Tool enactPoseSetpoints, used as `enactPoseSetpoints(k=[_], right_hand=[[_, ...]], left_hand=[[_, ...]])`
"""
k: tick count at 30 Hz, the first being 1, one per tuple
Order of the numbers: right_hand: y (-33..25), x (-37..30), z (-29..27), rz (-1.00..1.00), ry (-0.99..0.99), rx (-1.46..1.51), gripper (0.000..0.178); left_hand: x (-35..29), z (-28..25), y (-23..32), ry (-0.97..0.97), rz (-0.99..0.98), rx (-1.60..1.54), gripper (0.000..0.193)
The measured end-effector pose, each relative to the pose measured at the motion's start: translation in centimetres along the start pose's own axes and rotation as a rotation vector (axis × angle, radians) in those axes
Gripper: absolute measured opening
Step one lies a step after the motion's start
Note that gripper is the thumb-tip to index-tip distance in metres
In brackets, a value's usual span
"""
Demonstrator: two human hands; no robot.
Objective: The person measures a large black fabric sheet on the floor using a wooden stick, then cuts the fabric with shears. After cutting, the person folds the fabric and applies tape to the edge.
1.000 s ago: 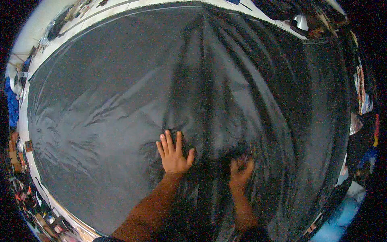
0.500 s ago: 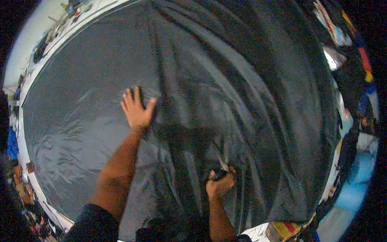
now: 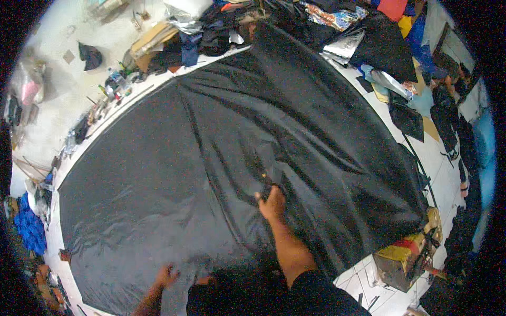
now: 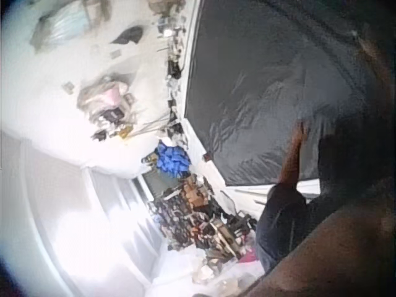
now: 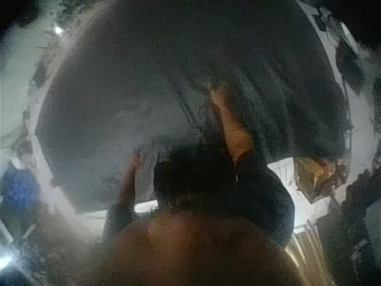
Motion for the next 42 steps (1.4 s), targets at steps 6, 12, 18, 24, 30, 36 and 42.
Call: enactPoseSetpoints(k=[6,12,18,24,30,36,42], right_hand=[[6.6,-15.7,-14.6,-0.058,-0.051,-0.072,0.058],[16.0,-42.7,-23.0,0.133,-0.144,-0.2,0.046],[21.2,-62.3,-21.3,0.218,-0.069,-0.212,0.037],[37.0,-62.9,-15.2,0.463,-0.582,-0.136,0.032],[19.1,-40.2,-20.2,0.212,-0.465,-0.404,0.042],[-9.3,-23.2,-25.7,-0.294,-0.278,-0.246,0.04],[-19.4,-25.6,-7.8,-0.842,-0.62,-0.437,0.042]], left_hand=[[-19.6,25.1,-27.8,-0.089,-0.431,-0.117,0.056],[-24.5,38.7,-34.0,-0.042,-0.26,-0.021,0.043],[-20.6,29.0,-25.3,0.408,-0.101,-0.583,0.039],[-16.7,20.4,-20.6,0.29,0.12,-0.787,0.036],[-11.2,21.0,-32.4,0.295,0.123,-0.491,0.044],[-7.1,21.7,-31.5,0.51,-0.087,-0.067,0.064],[-8.9,19.9,-23.1,0.715,-0.169,-0.02,0.073]])
Point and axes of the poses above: each hand's wrist, its own x-axis towards the middle knuckle, its own z-axis out of the palm, y = z × x, the point moved 9 cm from there along x, towards the middle knuckle, and after that the axes turned 9 degrees about -z, right-handed, at the moved point
